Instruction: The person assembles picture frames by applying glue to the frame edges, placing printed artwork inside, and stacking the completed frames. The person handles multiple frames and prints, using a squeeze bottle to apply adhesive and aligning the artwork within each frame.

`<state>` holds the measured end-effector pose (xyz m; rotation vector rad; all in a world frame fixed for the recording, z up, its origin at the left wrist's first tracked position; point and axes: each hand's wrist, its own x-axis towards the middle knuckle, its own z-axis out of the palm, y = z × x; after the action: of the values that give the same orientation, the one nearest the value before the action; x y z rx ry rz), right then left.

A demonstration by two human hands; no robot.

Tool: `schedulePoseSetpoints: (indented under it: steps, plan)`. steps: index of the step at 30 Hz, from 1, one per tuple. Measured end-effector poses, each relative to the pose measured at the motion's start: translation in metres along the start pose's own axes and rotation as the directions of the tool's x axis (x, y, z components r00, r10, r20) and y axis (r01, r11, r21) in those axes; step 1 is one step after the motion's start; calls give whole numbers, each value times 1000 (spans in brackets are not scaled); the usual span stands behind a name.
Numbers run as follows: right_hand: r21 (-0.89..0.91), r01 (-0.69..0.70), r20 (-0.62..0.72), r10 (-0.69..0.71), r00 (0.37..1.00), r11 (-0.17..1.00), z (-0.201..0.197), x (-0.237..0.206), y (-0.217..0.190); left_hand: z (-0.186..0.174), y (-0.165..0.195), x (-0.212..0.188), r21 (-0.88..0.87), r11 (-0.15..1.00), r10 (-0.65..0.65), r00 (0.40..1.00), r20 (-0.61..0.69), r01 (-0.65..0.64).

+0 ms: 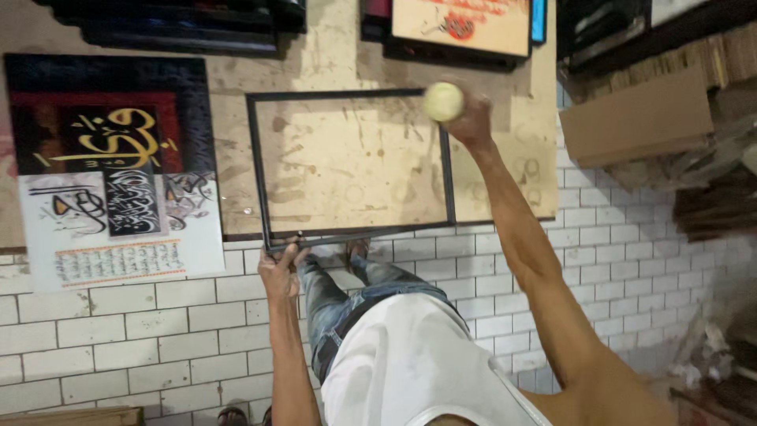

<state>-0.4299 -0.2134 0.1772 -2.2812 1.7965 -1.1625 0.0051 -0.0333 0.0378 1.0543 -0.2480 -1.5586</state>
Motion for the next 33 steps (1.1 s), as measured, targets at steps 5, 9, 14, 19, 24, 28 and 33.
schedulePoseSetpoints:
  steps: [5, 9, 14, 19, 24, 28, 33]
  plan:
    - [-75, 108, 303, -81, 950, 991, -9, -19, -18, 0, -7, -1, -27, 999, 24, 999, -24, -25]
    - [72, 182, 343, -196, 919, 981, -34, -70, -55, -6, -14, 0, -19, 998, 52, 997, -54, -53]
    - [18, 180, 421, -171, 891, 983, -75, -136, -111, -10, -20, -3, -67, 996, 51, 997, -53, -54]
    - [18, -19, 466, 8, 885, 1000, -97, -165, -143, -1, -17, -9, -81, 996, 32, 996, -84, -39]
    - [37, -147, 497, 109, 861, 989, -99, -167, -127, -1, -19, -8, -59, 997, 37, 998, -59, -40]
    - [102, -353, 452, 273, 849, 930, -78, -151, -101, -7, -23, -6, -23, 998, 50, 998, -29, -50]
    - [229, -551, 622, 316, 717, 802, -22, -122, -115, -5, -17, -7, -65, 998, 23, 1000, -8, -23]
